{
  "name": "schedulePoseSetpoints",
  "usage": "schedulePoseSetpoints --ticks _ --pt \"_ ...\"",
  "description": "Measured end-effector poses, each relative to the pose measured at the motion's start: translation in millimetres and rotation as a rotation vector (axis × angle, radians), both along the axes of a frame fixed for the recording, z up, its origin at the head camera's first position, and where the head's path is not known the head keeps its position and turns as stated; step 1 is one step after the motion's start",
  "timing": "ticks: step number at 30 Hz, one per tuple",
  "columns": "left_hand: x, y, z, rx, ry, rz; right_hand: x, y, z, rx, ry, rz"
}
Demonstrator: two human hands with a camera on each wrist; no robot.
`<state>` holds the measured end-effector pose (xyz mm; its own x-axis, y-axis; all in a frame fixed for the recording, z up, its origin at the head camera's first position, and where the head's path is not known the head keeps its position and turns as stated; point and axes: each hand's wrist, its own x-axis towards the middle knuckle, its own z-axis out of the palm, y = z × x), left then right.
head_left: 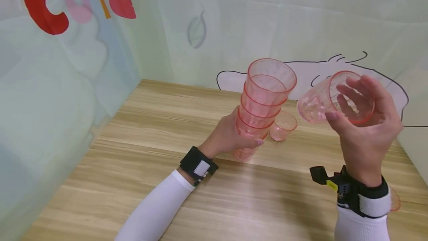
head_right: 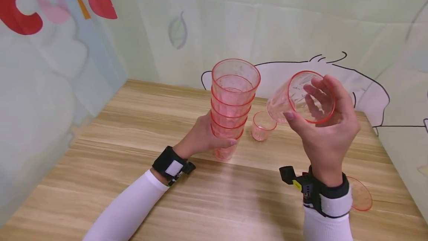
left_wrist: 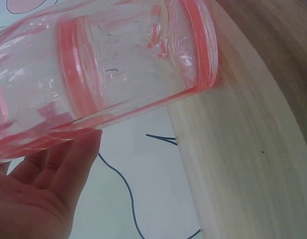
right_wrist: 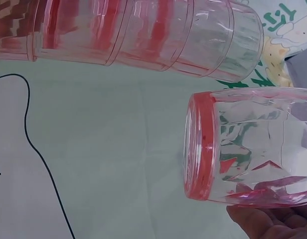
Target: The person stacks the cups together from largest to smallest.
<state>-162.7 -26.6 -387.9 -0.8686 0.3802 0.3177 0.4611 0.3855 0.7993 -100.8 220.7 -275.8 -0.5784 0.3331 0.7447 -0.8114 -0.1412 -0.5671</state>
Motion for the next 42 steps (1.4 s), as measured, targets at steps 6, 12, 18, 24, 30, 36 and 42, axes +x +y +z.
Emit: schedulePoseSetpoints --ticks 6,12,18,24,30,36,42 --pt "-0.6 2 -0.1 -0.004 0.007 -0.003 2.7 -4 5.1 -0.028 0.015 0.014" --pt "-1.0 2 -0.7 0.007 -0.001 -0.010 3.7 -8 10.9 -0.028 0.027 0.009" --pt "-0.6 1 -0.9 0.003 0.003 -0.001 3.1 -11 15.9 -0.029 0.037 0.009" --pt "-0.5 1 -0.8 0.009 -0.009 0.004 3.1 -17 21.7 -0.058 0.052 0.016" --pt "-0.3 0 0.1 0.016 -0.022 0.001 2.1 -25 30.8 -0.121 0.073 0.027" --pt "-1.4 0 -0.8 0.010 -0.003 -0.003 1.9 -30 39.2 -0.166 0.092 0.057" --pt "-3.3 2 -0.9 -0.034 0.069 0.017 -4.9 -23 42.9 -0.128 0.116 0.049"
